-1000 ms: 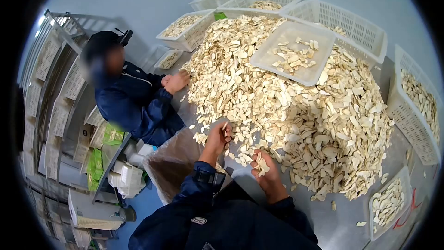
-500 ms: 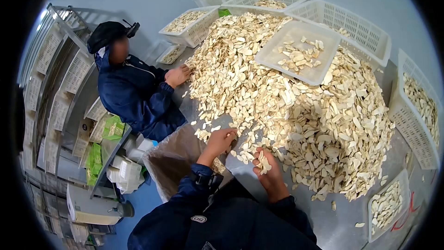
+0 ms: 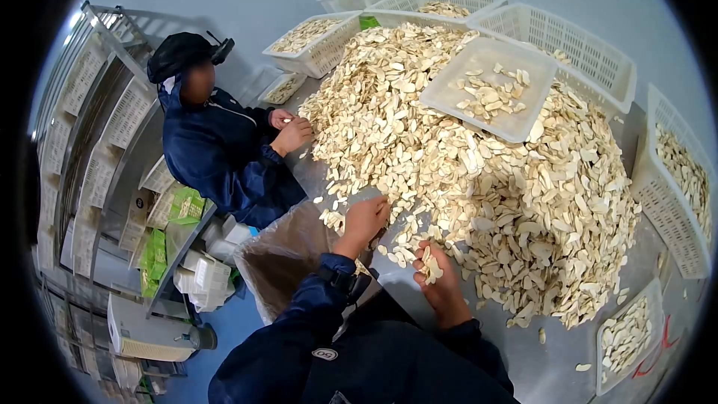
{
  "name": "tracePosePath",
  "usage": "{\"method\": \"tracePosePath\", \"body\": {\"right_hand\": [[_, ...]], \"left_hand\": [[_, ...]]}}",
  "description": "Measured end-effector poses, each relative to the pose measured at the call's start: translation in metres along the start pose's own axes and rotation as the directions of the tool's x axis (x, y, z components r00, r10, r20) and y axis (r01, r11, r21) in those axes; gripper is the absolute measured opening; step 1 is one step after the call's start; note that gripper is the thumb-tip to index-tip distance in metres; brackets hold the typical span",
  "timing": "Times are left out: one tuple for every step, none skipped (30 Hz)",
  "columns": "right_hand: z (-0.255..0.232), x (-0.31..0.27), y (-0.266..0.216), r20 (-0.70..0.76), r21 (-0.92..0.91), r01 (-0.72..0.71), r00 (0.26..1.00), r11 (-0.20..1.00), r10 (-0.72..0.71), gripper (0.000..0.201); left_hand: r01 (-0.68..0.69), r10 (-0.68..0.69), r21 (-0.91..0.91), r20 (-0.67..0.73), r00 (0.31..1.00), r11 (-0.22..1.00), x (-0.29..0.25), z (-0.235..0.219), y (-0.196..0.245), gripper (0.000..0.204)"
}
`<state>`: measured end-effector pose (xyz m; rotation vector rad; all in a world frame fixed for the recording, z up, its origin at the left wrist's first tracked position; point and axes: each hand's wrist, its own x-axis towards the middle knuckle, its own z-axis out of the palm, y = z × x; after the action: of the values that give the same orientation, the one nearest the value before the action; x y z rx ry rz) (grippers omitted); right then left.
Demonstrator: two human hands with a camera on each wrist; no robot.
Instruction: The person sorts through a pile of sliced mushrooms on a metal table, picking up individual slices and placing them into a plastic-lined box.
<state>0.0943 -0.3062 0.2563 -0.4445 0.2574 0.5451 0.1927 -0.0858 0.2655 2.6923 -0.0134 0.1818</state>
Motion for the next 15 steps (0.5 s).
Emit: {"method": "tracePosePath", "body": {"right_hand": [[0.000,0.000,0.000,0.001,0.008,-0.004,1.000,1.000,0.004,0.021],[0.000,0.000,0.000,0.001,0.017,-0.007,1.000,1.000,0.007,0.021],[0.000,-0.001,-0.001,0.001,0.027,-0.010,1.000,1.000,0.010,0.021],[-0.002,0.000,0.000,0.005,0.032,-0.012,1.000,0.999,0.011,0.021],[-0.004,0.001,0.000,0.010,0.036,-0.015,1.000,0.999,0.014,0.021],[-0.005,0.002,0.001,0.016,0.041,-0.018,1.000,0.999,0.017,0.021],[-0.007,0.004,0.002,0.012,0.037,-0.019,1.000,0.999,0.019,0.022],[-0.008,0.004,0.002,0.007,0.031,-0.020,1.000,0.999,0.020,0.022],[-0.009,0.005,0.002,0.002,0.025,-0.021,1.000,0.999,0.021,0.022],[-0.008,0.004,0.003,0.002,0.031,-0.021,1.000,0.999,0.021,0.022],[-0.008,0.004,0.002,0.001,0.036,-0.020,1.000,0.999,0.020,0.022],[-0.007,0.003,0.002,-0.001,0.040,-0.019,1.000,0.999,0.019,0.022],[-0.006,0.003,0.001,-0.006,0.040,-0.017,1.000,0.999,0.017,0.022],[-0.006,0.002,0.001,-0.011,0.039,-0.017,1.000,0.999,0.017,0.022],[-0.005,0.002,0.001,-0.015,0.036,-0.019,1.000,0.999,0.020,0.022]], "left_hand": [[0.019,-0.019,0.048,-0.001,1.000,0.999,0.001,0.000,0.001,0.028],[0.036,-0.036,0.097,-0.001,0.999,0.995,0.003,0.001,0.003,0.028],[0.050,-0.052,0.108,0.017,0.998,0.993,0.004,0.001,0.002,0.027],[0.065,-0.070,0.121,0.035,0.997,0.990,0.004,0.001,-0.001,0.027],[0.082,-0.090,0.135,0.052,0.995,0.987,0.004,0.000,-0.004,0.027],[0.077,-0.080,0.116,0.019,0.997,0.990,0.003,-0.001,-0.006,0.027],[0.071,-0.070,0.097,-0.015,0.997,0.993,0.000,-0.002,-0.009,0.027],[0.065,-0.061,0.077,-0.048,0.997,0.995,-0.003,-0.002,-0.011,0.027],[0.050,-0.050,0.007,-0.089,0.995,0.999,-0.007,0.000,-0.017,0.027],[0.032,-0.040,-0.062,-0.129,0.991,0.998,-0.010,0.004,-0.025,0.027],[0.011,-0.033,-0.132,-0.170,0.985,0.991,-0.011,0.008,-0.032,0.027],[0.056,-0.089,-0.270,-0.111,0.990,0.961,-0.012,0.010,-0.036,0.025],[0.109,-0.138,-0.400,-0.044,0.989,0.910,-0.012,0.012,-0.041,0.024],[0.167,-0.178,-0.519,0.028,0.984,0.838,-0.013,0.013,-0.047,0.023],[0.239,-0.209,-0.644,0.123,0.970,0.726,-0.013,0.013,-0.053,0.022]]}}
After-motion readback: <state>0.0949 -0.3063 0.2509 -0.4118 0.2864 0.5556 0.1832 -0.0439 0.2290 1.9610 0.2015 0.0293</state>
